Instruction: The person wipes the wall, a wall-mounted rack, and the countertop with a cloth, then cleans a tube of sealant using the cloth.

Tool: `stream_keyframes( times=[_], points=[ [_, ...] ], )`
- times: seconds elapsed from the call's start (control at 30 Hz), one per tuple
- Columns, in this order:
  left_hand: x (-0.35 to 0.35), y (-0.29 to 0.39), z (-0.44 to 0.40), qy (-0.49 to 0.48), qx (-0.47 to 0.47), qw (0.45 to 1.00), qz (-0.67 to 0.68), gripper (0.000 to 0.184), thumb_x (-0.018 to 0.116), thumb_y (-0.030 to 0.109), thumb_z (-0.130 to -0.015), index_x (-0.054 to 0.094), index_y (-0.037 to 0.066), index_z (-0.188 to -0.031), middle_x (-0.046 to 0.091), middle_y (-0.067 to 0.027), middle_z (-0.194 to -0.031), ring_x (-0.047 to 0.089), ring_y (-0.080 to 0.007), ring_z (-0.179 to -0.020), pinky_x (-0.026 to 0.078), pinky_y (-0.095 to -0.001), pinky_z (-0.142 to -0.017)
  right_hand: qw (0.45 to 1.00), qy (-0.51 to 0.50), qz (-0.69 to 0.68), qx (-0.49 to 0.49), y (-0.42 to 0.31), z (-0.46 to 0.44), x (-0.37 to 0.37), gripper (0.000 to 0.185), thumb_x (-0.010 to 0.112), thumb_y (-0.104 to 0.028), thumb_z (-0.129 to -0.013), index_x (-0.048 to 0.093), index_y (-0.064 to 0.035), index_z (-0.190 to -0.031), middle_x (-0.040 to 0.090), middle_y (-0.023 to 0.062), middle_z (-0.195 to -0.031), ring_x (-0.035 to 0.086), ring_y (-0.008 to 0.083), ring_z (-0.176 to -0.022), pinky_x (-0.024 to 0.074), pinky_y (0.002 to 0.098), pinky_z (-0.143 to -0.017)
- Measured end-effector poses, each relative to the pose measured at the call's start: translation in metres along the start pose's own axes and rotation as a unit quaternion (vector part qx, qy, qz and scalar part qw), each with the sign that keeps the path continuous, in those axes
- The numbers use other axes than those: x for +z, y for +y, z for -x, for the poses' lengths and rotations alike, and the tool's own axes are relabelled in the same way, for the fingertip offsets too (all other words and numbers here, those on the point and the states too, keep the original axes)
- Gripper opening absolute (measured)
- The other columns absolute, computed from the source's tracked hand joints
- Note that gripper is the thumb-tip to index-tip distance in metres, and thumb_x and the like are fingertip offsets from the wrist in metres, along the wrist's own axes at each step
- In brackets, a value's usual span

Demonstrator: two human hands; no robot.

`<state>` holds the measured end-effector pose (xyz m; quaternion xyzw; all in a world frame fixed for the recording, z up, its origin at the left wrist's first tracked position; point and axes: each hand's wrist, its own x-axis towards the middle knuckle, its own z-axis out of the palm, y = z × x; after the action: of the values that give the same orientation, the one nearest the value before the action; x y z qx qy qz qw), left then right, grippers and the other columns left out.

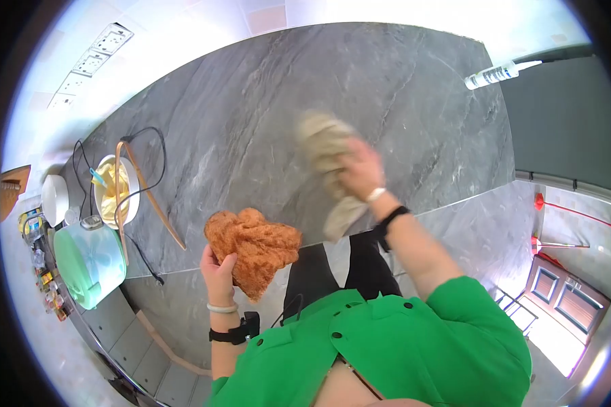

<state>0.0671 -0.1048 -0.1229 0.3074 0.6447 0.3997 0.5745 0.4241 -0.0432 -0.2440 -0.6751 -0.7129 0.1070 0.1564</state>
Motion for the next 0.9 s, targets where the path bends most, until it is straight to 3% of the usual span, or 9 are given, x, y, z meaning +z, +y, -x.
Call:
stream_keyframes(
  times=[0.13, 0.2, 0.33, 0.5, 0.6, 0.67, 0.73, 0.83, 0.9],
  points=[
    [0.014, 0.003, -0.03, -0.025, -0.008, 1.0, -0.004, 0.031, 0.057, -0.005, -0.074, 0.055, -0.002, -0.105, 0.061, -0.0045, -0.098, 0.058, -0.0119, -0.087, 0.046, -0.0263, -0.079, 0.957, 0.175, 0.129, 0.191, 0.184, 0.057, -0.05, 0.03, 0.061, -0.015, -0.069, 0.068, -0.0161, -0.098, 0.058, 0.0151, -0.116, 0.054, 0.0362, -0.105, 0.0429, 0.0438, -0.093],
    [0.01, 0.0, -0.04, -0.037, -0.014, 0.999, -0.011, 0.031, 0.057, -0.005, -0.074, 0.055, -0.002, -0.105, 0.061, -0.0043, -0.098, 0.057, -0.0117, -0.087, 0.046, -0.026, -0.079, 0.931, 0.148, 0.114, 0.312, 0.259, 0.084, -0.086, 0.034, 0.059, -0.015, -0.072, 0.066, -0.0122, -0.105, 0.059, 0.0153, -0.115, 0.055, 0.0336, -0.107, 0.0433, 0.0414, -0.093],
    [0.002, 0.007, -0.042, -0.034, -0.023, 0.999, -0.001, 0.03, 0.056, -0.005, -0.074, 0.055, -0.001, -0.104, 0.061, -0.0041, -0.097, 0.057, -0.0112, -0.087, 0.045, -0.0257, -0.078, 0.862, 0.222, 0.07, 0.45, 0.281, 0.063, -0.101, 0.037, 0.056, -0.013, -0.075, 0.064, -0.0078, -0.111, 0.059, 0.0158, -0.116, 0.057, 0.0322, -0.105, 0.0444, 0.0391, -0.092],
    [-0.01, 0.024, -0.038, -0.013, -0.013, 1.0, 0.004, 0.031, 0.057, -0.005, -0.074, 0.055, -0.001, -0.104, 0.061, -0.0044, -0.097, 0.057, -0.0116, -0.087, 0.045, -0.0257, -0.08, 0.98, 0.195, -0.027, 0.016, -0.025, -0.114, -0.093, 0.043, 0.058, -0.008, -0.07, 0.06, -0.0067, -0.113, 0.06, 0.015, -0.11, 0.056, 0.0314, -0.102, 0.0451, 0.0397, -0.088],
    [-0.007, 0.027, -0.038, -0.007, -0.003, 1.0, 0.004, 0.034, 0.057, -0.005, -0.074, 0.054, -0.002, -0.108, 0.061, -0.0054, -0.101, 0.057, -0.0129, -0.09, 0.045, -0.0264, -0.082, 0.966, 0.06, -0.147, -0.202, -0.146, -0.194, -0.026, 0.046, 0.049, -0.007, -0.077, 0.057, -0.0133, -0.122, 0.052, 0.0093, -0.128, 0.054, 0.0318, -0.107, 0.0456, 0.0446, -0.089],
    [-0.003, 0.024, -0.037, 0.003, -0.008, 1.0, -0.004, 0.04, 0.057, -0.005, -0.074, 0.053, -0.003, -0.113, 0.06, -0.0069, -0.105, 0.057, -0.0149, -0.094, 0.045, -0.0277, -0.085, 0.973, 0.027, -0.106, -0.202, -0.219, -0.219, 0.031, 0.044, 0.043, -0.013, -0.088, 0.049, -0.0151, -0.131, 0.056, 0.0047, -0.124, 0.056, 0.0265, -0.105, 0.0449, 0.0433, -0.089],
    [0.002, 0.016, -0.035, 0.005, -0.017, 1.0, 0.005, 0.04, 0.057, -0.005, -0.074, 0.052, -0.003, -0.113, 0.06, -0.0069, -0.106, 0.057, -0.0152, -0.094, 0.044, -0.0281, -0.085, 0.919, -0.112, 0.002, -0.377, -0.242, -0.251, 0.066, 0.04, 0.041, -0.019, -0.09, 0.049, -0.0154, -0.129, 0.057, 0.0048, -0.122, 0.057, 0.0256, -0.105, 0.0446, 0.0417, -0.089],
    [0.005, 0.018, -0.038, 0.018, -0.023, 1.0, 0.007, 0.037, 0.058, -0.006, -0.074, 0.053, -0.002, -0.111, 0.06, -0.0059, -0.104, 0.057, -0.0139, -0.094, 0.044, -0.0274, -0.085, 0.97, -0.166, -0.055, -0.168, -0.218, -0.278, 0.066, 0.032, 0.045, -0.021, -0.088, 0.056, -0.0165, -0.118, 0.059, 0.0039, -0.118, 0.058, 0.0245, -0.104, 0.0453, 0.0406, -0.086],
    [0.01, 0.015, -0.039, 0.026, -0.029, 0.999, 0.012, 0.036, 0.058, -0.006, -0.074, 0.053, -0.002, -0.11, 0.06, -0.0054, -0.104, 0.057, -0.013, -0.093, 0.044, -0.027, -0.085, 0.995, -0.054, -0.03, -0.073, -0.155, -0.3, 0.074, 0.024, 0.048, -0.02, -0.086, 0.059, -0.015, -0.107, 0.065, 0.0063, -0.103, 0.059, 0.0243, -0.102, 0.0475, 0.0402, -0.083]
  ],
)
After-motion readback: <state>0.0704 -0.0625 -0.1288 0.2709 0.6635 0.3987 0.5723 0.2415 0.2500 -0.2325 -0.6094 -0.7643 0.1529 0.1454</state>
